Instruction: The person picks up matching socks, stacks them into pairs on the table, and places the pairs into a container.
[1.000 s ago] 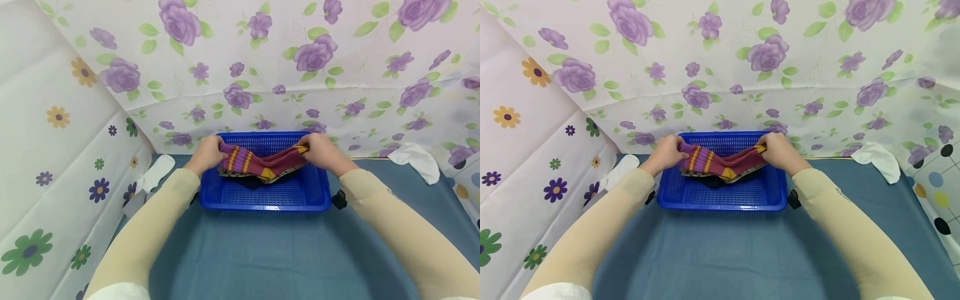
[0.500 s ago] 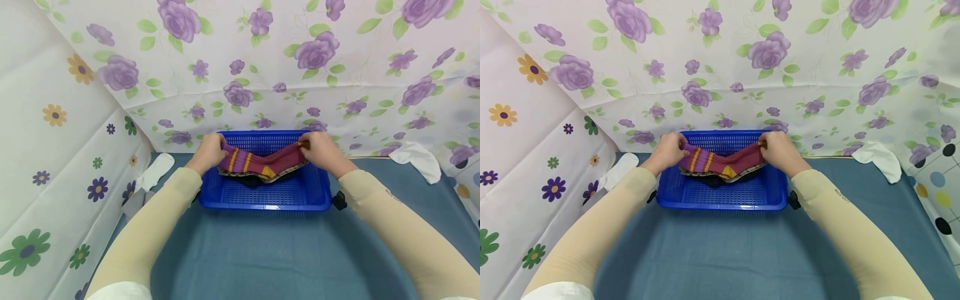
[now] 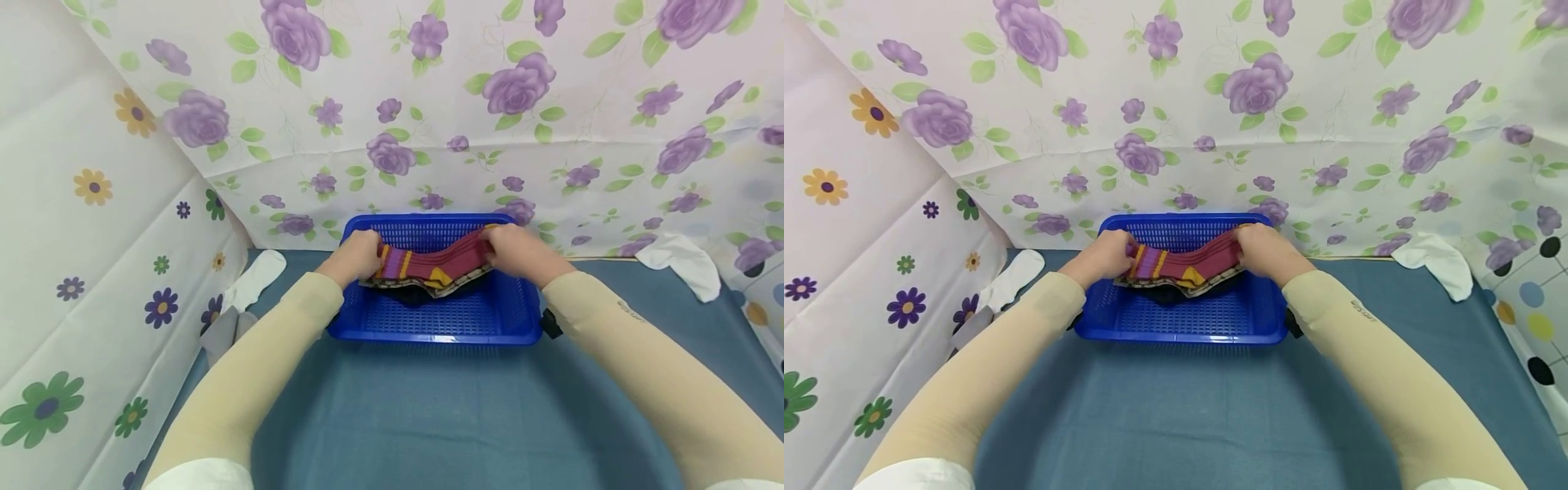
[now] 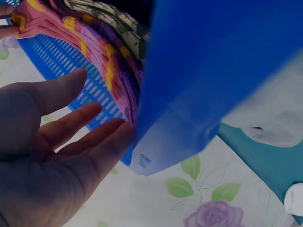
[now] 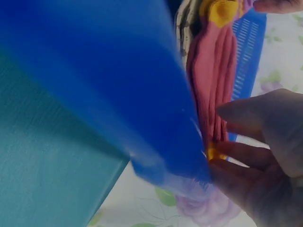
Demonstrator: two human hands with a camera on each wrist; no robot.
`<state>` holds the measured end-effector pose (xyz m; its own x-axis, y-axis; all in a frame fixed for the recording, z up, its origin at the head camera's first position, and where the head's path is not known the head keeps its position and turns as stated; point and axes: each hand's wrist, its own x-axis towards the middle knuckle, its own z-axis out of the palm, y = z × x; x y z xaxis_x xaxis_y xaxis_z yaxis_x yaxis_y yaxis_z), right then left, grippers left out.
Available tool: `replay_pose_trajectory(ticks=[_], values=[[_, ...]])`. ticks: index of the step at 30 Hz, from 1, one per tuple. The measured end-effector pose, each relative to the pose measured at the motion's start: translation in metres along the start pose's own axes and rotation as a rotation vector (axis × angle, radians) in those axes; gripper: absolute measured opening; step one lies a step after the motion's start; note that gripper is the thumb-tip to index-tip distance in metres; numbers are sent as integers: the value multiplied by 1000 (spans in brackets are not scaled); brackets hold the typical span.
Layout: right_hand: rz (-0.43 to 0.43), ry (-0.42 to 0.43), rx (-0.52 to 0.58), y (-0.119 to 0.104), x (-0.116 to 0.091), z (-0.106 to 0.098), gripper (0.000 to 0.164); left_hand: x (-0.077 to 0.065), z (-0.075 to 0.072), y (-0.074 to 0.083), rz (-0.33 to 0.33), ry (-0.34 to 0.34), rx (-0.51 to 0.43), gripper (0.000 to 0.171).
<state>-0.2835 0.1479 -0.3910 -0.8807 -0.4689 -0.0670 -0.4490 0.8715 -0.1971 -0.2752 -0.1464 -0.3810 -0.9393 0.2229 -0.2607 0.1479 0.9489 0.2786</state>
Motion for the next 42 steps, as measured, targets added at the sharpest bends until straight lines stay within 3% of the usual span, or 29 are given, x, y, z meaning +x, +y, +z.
replay_pose_trajectory(ticks=[10, 17, 21, 26, 31, 36, 42], values=[[25, -185, -130, -6, -1, 6, 12, -1, 5, 3, -14, -110, 8, 9], [20, -165, -62, -6, -3, 6, 12, -6, 3, 0, -20, -135, -19, 14], [29, -134, 26, -7, -10, -2, 21, -16, -5, 3, 11, -98, -69, 29], [6, -42, 94, -13, -29, -19, 39, -38, -15, 15, 100, 48, -94, 40], [-70, 85, 92, -19, -57, -32, 38, -74, -13, 30, 187, 290, -34, 35], [-64, 192, 108, -20, -93, -36, 36, -110, 1, 38, 250, 521, 4, 30], [61, 456, 142, -8, -138, -30, 29, -147, 27, 49, 372, 649, -36, 23]])
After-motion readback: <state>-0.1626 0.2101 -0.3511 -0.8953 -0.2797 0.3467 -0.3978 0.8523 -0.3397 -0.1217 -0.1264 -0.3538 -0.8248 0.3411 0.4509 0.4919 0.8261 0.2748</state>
